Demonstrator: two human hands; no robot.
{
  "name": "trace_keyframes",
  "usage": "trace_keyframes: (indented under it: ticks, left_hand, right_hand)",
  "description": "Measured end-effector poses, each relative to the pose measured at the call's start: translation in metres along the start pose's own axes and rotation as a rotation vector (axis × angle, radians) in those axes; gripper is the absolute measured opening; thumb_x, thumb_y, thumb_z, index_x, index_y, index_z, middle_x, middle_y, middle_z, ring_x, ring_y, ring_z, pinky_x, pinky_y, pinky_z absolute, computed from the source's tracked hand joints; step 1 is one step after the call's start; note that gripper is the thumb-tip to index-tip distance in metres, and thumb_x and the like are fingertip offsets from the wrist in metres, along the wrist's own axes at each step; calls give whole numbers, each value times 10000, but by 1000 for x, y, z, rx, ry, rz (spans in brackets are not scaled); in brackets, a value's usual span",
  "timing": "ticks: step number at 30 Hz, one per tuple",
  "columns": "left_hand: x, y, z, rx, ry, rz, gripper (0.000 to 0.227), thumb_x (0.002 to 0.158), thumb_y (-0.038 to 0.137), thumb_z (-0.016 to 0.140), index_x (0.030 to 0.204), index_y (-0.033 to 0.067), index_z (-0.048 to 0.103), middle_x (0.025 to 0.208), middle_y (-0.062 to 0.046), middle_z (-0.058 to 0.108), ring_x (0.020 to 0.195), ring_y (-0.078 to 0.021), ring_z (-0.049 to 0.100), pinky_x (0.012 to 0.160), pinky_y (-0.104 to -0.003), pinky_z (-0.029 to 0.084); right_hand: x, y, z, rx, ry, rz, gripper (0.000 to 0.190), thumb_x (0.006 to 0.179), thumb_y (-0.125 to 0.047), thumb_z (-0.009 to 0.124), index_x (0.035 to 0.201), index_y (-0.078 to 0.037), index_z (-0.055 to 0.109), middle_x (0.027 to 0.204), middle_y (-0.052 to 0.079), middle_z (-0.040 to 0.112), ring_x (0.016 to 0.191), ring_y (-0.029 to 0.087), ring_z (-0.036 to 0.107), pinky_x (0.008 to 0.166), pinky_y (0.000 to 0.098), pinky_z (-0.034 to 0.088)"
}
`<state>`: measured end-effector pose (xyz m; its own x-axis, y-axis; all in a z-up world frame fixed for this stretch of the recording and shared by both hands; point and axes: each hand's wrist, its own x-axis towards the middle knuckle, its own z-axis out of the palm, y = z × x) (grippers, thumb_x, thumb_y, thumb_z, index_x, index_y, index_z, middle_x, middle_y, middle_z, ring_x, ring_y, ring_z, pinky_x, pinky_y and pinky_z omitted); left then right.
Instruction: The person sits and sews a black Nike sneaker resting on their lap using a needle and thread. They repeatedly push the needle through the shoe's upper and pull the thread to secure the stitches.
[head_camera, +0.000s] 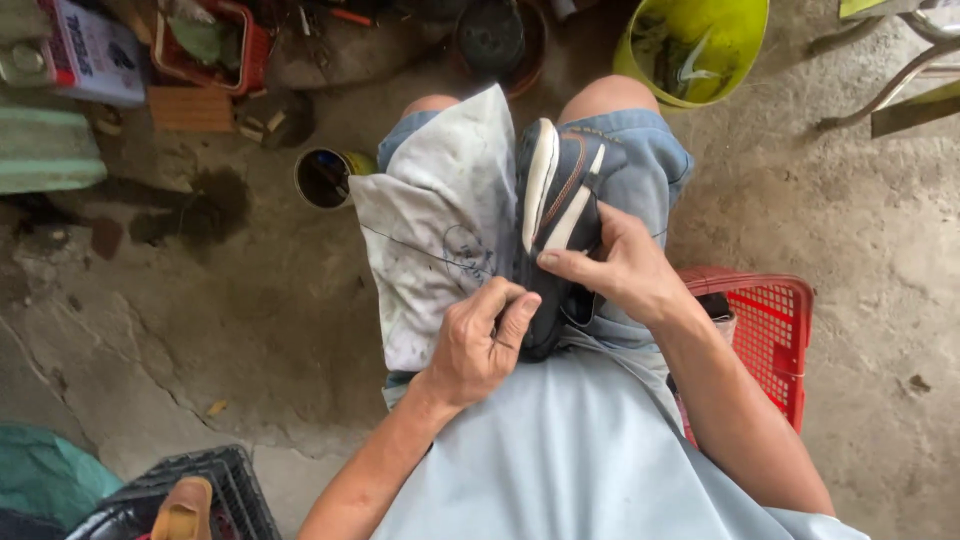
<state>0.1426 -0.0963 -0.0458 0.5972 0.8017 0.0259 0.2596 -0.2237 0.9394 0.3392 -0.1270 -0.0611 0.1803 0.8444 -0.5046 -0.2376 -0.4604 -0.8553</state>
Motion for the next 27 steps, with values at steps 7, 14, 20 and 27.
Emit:
trace_keyframes:
  ticks: [7, 14, 20, 27]
  left_hand:
    - [10, -2, -30, -89, 138, -92, 207, 1056, 175, 595, 886, 91, 676, 624, -56, 615, 534, -116, 502, 500, -275, 462]
    - [11, -14, -31, 25, 212, -71, 91, 1008, 124, 656, 1059, 49, 647, 959, -90, 643, 704, -154, 591, 640, -282, 543]
    - [4, -16, -37, 18, 146, -49, 187, 1049, 61, 552, 1145, -66, 650, 1163, -184, 589, 962, -251, 689, 809, -347, 629]
    - [15, -11, -20, -33, 52, -117, 419, 927, 104, 780, 1308, 3, 641, 1143, -186, 677, 748, -234, 723, 667, -354, 605]
  right_hand:
    - [11, 22, -2, 138, -17, -51, 382, 796, -13, 852, 1112, 43, 644, 921, 149, 729, 796, 140, 684, 661, 292, 643]
    - [5, 21, 3, 99, 79, -94, 440, 784, -8, 839, 1146, 63, 599, 949, 197, 706, 883, 176, 672, 729, 331, 659]
    - [7, 20, 4, 64, 89, -72, 393, 794, -1, 822, 1124, 68, 619, 944, 212, 721, 887, 177, 671, 708, 334, 654]
    - [10, 10, 7, 31, 74, -34, 346, 785, -8, 826, 1084, 58, 665, 876, 158, 732, 805, 156, 675, 658, 307, 641]
